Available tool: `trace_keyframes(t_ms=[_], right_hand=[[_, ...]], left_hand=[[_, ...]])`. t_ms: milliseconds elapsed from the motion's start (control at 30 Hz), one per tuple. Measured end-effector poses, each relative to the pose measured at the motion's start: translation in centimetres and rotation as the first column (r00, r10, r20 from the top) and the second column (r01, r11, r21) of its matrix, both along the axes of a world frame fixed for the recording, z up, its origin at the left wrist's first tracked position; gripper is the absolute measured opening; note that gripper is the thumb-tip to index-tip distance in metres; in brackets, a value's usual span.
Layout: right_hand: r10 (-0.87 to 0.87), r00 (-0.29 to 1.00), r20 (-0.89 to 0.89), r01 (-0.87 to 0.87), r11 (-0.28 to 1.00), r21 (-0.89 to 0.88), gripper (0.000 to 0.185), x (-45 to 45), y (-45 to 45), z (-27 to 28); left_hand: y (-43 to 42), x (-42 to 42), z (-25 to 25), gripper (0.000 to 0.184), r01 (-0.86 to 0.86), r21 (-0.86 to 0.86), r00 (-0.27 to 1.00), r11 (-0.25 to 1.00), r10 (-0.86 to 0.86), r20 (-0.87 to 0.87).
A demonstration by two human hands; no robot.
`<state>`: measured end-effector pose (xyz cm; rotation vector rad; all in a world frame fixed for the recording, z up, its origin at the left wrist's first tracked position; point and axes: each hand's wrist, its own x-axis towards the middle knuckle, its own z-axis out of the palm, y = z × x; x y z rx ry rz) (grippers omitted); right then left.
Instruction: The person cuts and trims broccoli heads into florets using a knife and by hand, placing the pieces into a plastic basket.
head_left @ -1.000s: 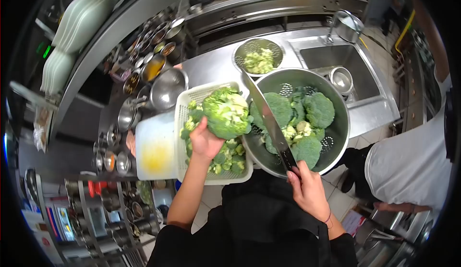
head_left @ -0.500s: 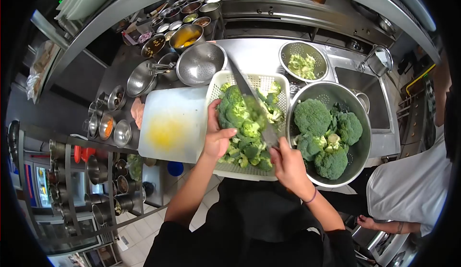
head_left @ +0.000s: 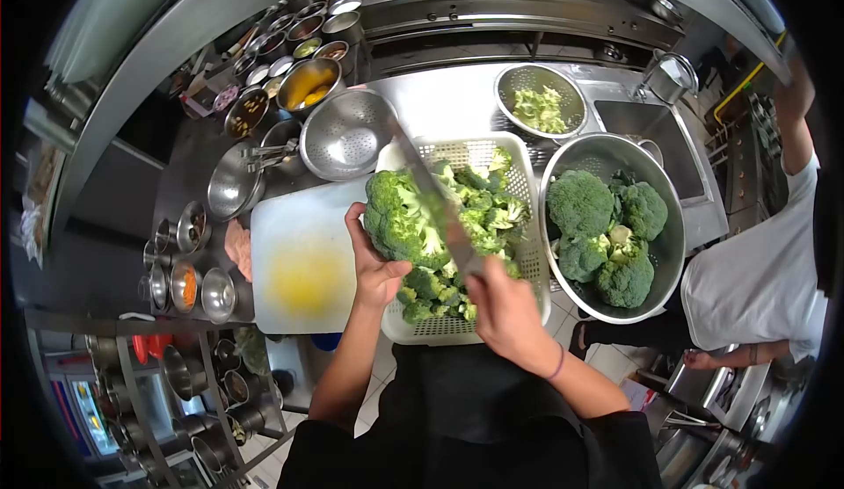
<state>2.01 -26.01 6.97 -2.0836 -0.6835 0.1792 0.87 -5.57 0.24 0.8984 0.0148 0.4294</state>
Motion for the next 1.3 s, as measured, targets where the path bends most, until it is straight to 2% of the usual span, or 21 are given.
trace_keyframes(t_ms=[100, 167, 200, 233, 300, 333, 367, 433, 467, 500, 600, 633, 700, 767, 833, 867, 967, 1033, 1133, 1200, 1300], right_hand=[[0.077, 0.976, -0.206, -0.046, 0.988, 0.15, 0.019, 1.0, 0.3, -2.7], [0.141, 0.809, -0.571, 0.036, 0.957, 0.288, 0.018, 1.6, -0.5, -2.4], [0.191, 0.635, -0.748, 0.118, 0.934, 0.338, 0.017, 1.8, -1.0, -2.1], [0.267, 0.578, -0.771, 0.13, 0.902, 0.411, 0.016, 2.3, -1.2, -2.3], [0.164, 0.6, -0.783, 0.249, 0.892, 0.378, 0.017, 1.9, -1.3, -3.5], [0.173, 0.602, -0.779, 0.244, 0.89, 0.386, 0.017, 1.9, -1.4, -3.9], [0.082, 0.709, -0.7, 0.219, 0.918, 0.33, 0.017, 1.8, -1.6, -4.2], [-0.008, 0.826, -0.563, 0.176, 0.953, 0.245, 0.023, 1.8, -2.2, -4.2], [-0.018, 0.874, -0.486, 0.154, 0.958, 0.241, 0.022, 1.8, -2.4, -4.0], [-0.028, 0.915, -0.403, 0.133, 0.963, 0.234, 0.023, 1.7, -2.5, -3.7], [-0.074, 0.965, -0.25, 0.128, 0.971, 0.204, 0.017, 1.0, -2.4, -2.0], [-0.068, 0.966, -0.249, 0.12, 0.972, 0.2, 0.017, 0.9, -2.1, -2.0], [-0.042, 0.994, 0.101, 0.033, 0.995, 0.097, 0.015, 1.4, -1.4, -1.8], [0.019, 0.978, 0.206, -0.008, 0.999, -0.053, 0.014, 1.6, -1.5, 0.3], [0.013, 0.894, 0.449, -0.063, 0.993, 0.097, 0.017, 1.4, -0.9, 2.4], [-0.022, 0.883, 0.469, -0.08, 0.977, 0.198, 0.019, 1.3, -0.7, 2.7], [0.065, 0.872, 0.485, -0.134, 0.985, 0.109, 0.016, 2.0, 0.0, 2.1], [0.192, 0.943, 0.273, -0.121, 0.959, -0.256, 0.016, 2.5, 0.6, -0.2], [0.196, 0.965, 0.173, -0.145, 0.952, -0.269, 0.017, 2.6, 0.3, -1.6], [0.214, 0.954, -0.21, -0.209, 0.977, 0.044, 0.019, 2.0, -0.3, -2.2], [0.252, 0.84, -0.48, -0.204, 0.967, 0.151, 0.017, 2.4, -1.1, -2.2]], left_hand=[[0.3, 1.1, -0.7, 0.103, 0.01, 0.168, 1.0, 0.986, -0.007, -0.019], [1.2, 0.7, -2.1, 0.102, -0.168, 0.662, 0.979, 0.73, 0.204, 0.024], [1.9, 1.0, -2.9, 0.102, -0.273, 0.839, 0.931, 0.47, 0.347, 0.108], [2.4, 1.0, -3.1, 0.102, -0.266, 0.843, 0.931, 0.468, 0.351, 0.099], [3.8, 1.5, -2.8, 0.09, -0.293, 0.926, 0.896, 0.237, 0.407, 0.18], [4.8, 1.5, -3.0, 0.092, -0.321, 0.923, 0.892, 0.214, 0.397, 0.218], [5.7, 1.5, -2.8, 0.092, -0.32, 0.924, 0.891, 0.207, 0.396, 0.22], [7.0, 1.7, -2.1, 0.101, -0.132, 0.568, 0.984, 0.812, 0.179, -0.028], [7.3, 1.3, -2.0, 0.106, -0.027, 0.303, 0.996, 0.953, 0.053, -0.078], [7.2, 1.0, -2.0, 0.09, 0.045, 0.266, 0.999, 0.963, -0.05, 0.014], [6.2, 0.7, -5.3, 0.067, 0.073, -0.334, 0.995, 0.94, -0.09, -0.037], [6.1, 0.8, -6.3, 0.067, 0.066, -0.338, 0.996, 0.939, -0.083, -0.036], [5.5, 1.5, -7.2, 0.064, 0.294, -0.564, 0.955, 0.772, -0.261, 0.141], [4.7, 1.9, -6.9, 0.059, 0.332, -0.538, 0.943, 0.775, -0.287, 0.168], [4.9, 2.6, -8.2, 0.058, 0.187, -0.669, 0.954, 0.719, -0.295, -0.05], [4.9, 2.5, -8.5, 0.056, 0.227, -0.677, 0.943, 0.7, -0.333, -0.028], [4.9, 2.7, -10.6, 0.052, 0.257, -0.704, 0.945, 0.662, -0.324, 0.04], [3.7, 2.2, -5.6, 0.051, 0.279, -0.586, 0.928, 0.761, -0.37, -0.038], [4.2, 1.7, -5.6, 0.048, 0.418, -0.588, 0.879, 0.692, -0.472, 0.069], [4.1, 0.6, -5.8, 0.048, 0.465, -0.607, 0.86, 0.645, -0.493, 0.134], [4.3, 0.6, -6.6, 0.046, 0.52, -0.605, 0.809, 0.603, -0.576, 0.121]])
